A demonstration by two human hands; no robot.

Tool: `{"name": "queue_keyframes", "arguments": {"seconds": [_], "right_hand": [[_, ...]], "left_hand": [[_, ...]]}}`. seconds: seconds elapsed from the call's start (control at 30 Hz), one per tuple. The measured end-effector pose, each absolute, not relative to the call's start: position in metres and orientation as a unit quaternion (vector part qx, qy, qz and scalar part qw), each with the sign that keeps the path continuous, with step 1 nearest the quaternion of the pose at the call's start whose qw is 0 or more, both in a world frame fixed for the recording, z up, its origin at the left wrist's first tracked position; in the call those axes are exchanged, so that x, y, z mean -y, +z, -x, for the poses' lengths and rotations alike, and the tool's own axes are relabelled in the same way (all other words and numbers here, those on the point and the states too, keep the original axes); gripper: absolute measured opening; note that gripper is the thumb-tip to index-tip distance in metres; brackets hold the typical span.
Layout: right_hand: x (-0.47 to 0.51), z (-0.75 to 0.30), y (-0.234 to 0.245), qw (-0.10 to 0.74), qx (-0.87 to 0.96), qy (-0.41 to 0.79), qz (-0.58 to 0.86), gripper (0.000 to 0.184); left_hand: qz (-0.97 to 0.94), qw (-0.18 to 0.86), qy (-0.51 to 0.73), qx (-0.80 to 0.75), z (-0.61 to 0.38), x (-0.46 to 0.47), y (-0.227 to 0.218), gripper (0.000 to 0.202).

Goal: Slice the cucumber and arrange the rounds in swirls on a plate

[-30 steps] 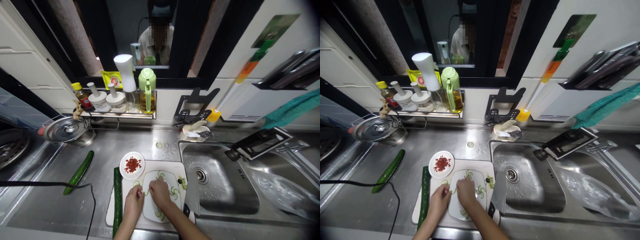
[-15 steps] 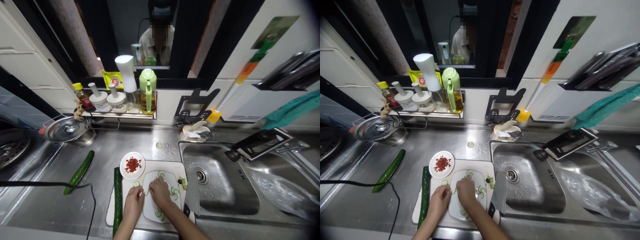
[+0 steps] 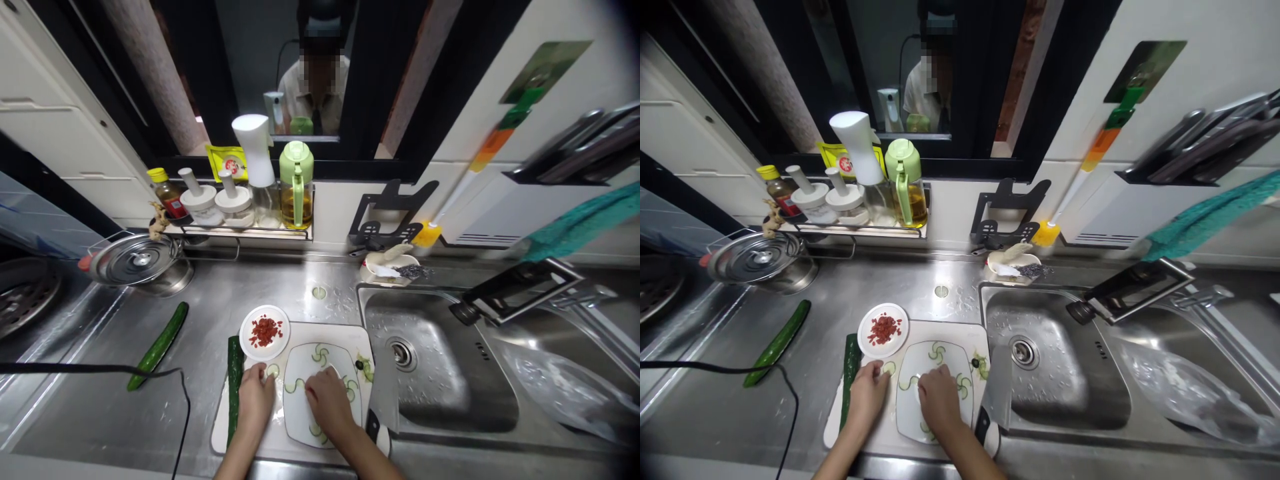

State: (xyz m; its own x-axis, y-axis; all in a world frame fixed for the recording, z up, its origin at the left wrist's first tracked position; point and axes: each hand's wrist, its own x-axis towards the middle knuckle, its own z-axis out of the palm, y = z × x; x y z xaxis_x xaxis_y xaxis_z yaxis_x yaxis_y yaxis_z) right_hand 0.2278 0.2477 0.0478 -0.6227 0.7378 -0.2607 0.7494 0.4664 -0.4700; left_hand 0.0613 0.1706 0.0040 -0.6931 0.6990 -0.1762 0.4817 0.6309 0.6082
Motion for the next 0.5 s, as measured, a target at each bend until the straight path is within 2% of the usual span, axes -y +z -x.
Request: {"name": "queue_keyframes", "arguments": {"seconds": [0.27,0.5], "right_hand": [[-0.235,-0.243,0.041,-0.020,-0.846,-0.294,-0.445,0.010],[-0.233,-0.246,0.041,-0.040,-0.840,-0.299,-0.450,0.011]], "left_hand": [[-0.364,0.207,0.263,-0.869,-0.061,-0.174,0.009,0.013],[-0.359,0.247,0.287,-0.853,-0.060,-0.172,0.009,0.015]]}}
